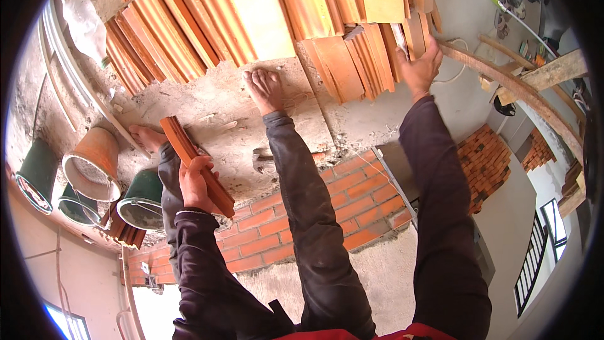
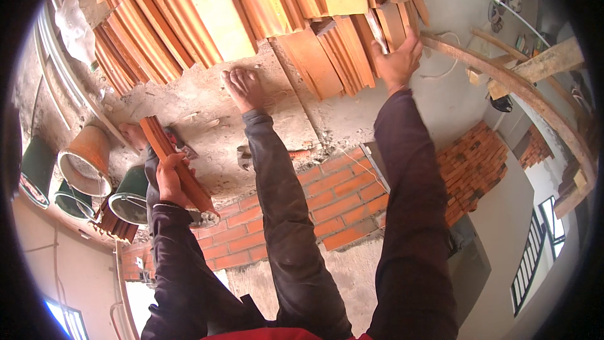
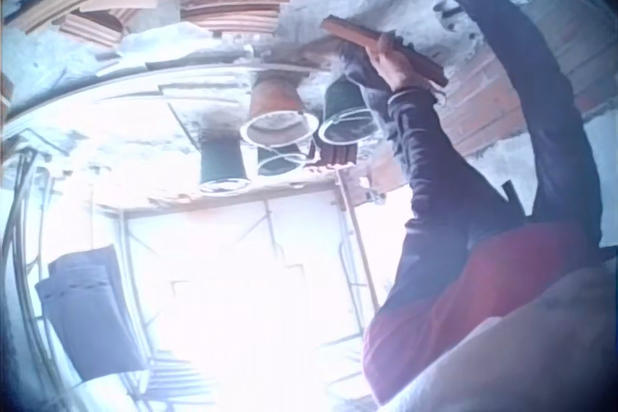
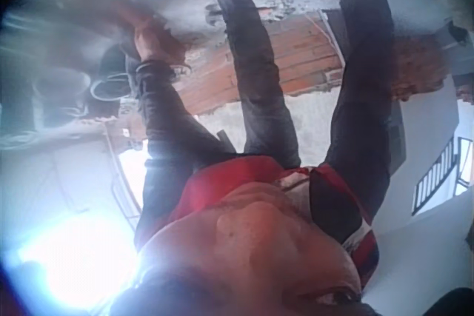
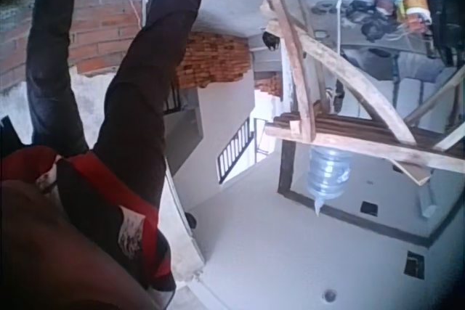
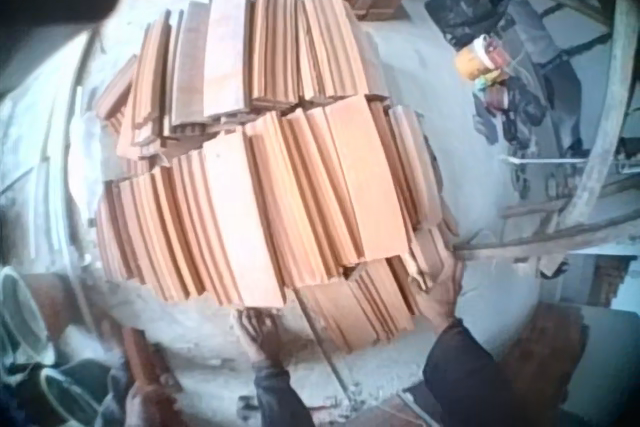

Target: The person picks up bricks from a pile and places them into a bucket of water. They then use a trowel to apply mortar to the back of a brick and press it onto the base of a wall.

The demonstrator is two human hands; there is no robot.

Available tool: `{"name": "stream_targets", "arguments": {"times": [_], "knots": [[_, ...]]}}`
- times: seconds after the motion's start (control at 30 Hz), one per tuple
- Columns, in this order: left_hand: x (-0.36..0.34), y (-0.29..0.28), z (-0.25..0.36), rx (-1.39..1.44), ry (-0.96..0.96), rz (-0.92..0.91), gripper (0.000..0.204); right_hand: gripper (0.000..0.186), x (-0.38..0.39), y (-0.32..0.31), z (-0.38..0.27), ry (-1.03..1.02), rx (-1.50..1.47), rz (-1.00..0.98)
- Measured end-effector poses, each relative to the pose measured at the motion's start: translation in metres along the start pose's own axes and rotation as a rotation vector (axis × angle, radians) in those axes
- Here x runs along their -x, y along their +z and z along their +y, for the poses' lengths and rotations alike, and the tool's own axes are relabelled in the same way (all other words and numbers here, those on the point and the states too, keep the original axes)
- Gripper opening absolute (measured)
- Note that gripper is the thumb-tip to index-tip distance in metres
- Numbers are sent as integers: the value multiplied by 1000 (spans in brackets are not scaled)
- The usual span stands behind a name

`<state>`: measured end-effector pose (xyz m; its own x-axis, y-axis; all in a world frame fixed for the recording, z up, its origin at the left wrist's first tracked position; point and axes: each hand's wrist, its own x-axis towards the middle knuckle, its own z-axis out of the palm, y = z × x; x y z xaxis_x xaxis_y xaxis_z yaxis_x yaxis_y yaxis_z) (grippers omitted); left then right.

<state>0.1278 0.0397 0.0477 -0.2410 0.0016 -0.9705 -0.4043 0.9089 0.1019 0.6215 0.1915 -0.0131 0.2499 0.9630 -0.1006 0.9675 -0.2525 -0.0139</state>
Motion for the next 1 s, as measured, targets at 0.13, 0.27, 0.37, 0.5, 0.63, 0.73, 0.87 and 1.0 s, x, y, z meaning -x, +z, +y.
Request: {"name": "stream_targets", "arguments": {"times": [0.13, 0.27, 0.37, 0.5, 0.63, 0.73, 0.87, 1.0], "knots": [[-10, -2, -3, 17, -36, -34, 34, 111, -52, -1, 52, 19, -198, -301], [-4, 9, 6, -59, 41, -9, 34, 120, -74, 2, 42, 20, -53, -412], [-2, 14, 10, -101, 46, 11, 34, 115, -73, 6, 42, 8, -35, -387], [0, 35, 21, -128, 43, -6, 32, 106, -65, 7, 54, 50, -41, -344], [-1, 21, 15, -129, 27, -7, 29, 104, -92, 9, 64, 72, -152, -431], [0, 28, 19, -182, 46, 12, 26, 103, -103, 13, 82, 124, -204, -562], [2, 36, 22, -186, 69, 11, 30, 98, -100, 17, 90, 190, -337, -564], [-7, 25, 19, -209, 70, -24, 36, 91, -91, 16, 106, 247, -613, -690]]}}
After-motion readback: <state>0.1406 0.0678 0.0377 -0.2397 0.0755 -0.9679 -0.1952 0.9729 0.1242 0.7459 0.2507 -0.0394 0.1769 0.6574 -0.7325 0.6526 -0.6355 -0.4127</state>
